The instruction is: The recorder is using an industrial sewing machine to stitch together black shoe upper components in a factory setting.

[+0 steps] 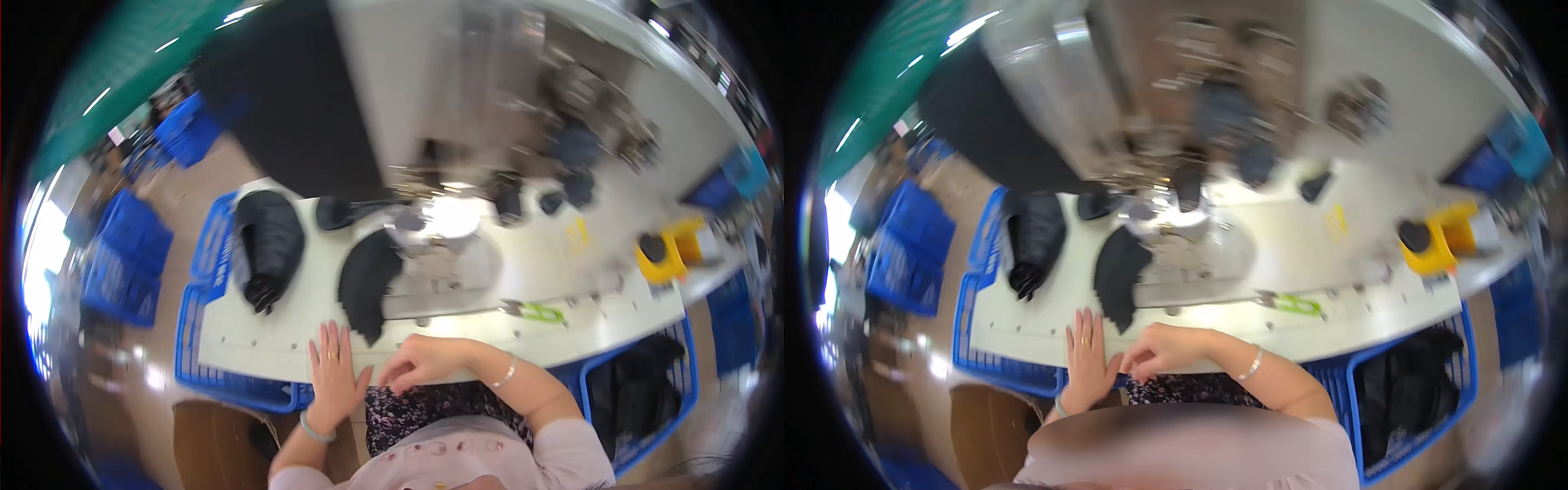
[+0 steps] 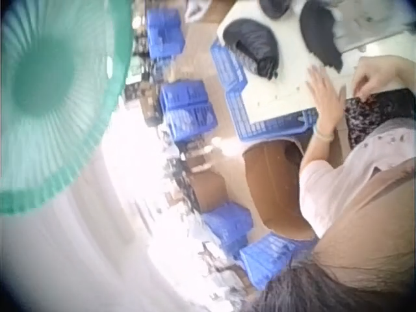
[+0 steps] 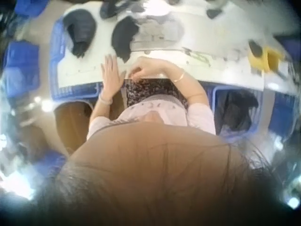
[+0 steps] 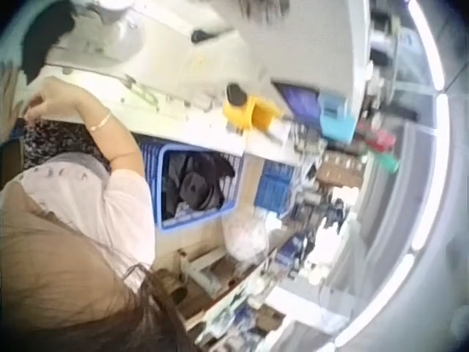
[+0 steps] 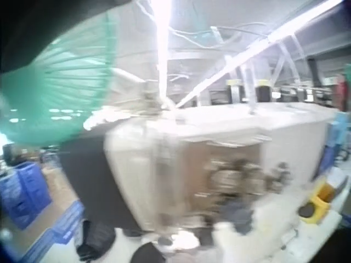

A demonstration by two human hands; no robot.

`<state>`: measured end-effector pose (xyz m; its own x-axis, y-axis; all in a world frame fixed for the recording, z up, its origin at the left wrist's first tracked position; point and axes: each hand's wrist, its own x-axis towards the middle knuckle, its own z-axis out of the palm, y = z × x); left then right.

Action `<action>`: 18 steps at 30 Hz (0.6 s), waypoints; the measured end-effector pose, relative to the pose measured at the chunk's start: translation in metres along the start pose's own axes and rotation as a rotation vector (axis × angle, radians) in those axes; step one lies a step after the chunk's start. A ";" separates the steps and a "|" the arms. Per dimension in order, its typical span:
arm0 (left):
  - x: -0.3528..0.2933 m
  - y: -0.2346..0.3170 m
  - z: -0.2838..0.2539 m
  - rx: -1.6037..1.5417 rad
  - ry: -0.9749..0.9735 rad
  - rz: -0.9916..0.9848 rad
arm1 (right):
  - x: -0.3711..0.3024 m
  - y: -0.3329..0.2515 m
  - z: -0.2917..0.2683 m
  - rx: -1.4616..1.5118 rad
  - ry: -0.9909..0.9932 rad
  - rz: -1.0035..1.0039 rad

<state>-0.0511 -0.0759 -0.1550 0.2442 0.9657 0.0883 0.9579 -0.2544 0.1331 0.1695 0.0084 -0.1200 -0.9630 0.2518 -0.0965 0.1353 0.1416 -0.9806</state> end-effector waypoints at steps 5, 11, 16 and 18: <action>-0.038 0.072 0.023 -0.544 0.016 0.798 | -0.068 0.014 0.044 0.333 0.216 -0.170; 0.006 0.108 0.026 -0.635 0.147 0.823 | -0.258 0.042 0.103 0.466 0.841 0.067; 0.034 0.156 0.023 -0.589 0.129 0.965 | -0.401 0.136 0.177 0.445 1.950 0.596; 0.043 0.178 0.025 -0.484 0.032 0.939 | -0.441 0.178 0.204 0.205 2.005 1.055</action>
<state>0.1335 -0.0779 -0.1519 0.8453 0.3705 0.3849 0.2223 -0.8991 0.3772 0.5710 -0.2726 -0.2862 0.8165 0.4865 -0.3109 0.1270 -0.6767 -0.7252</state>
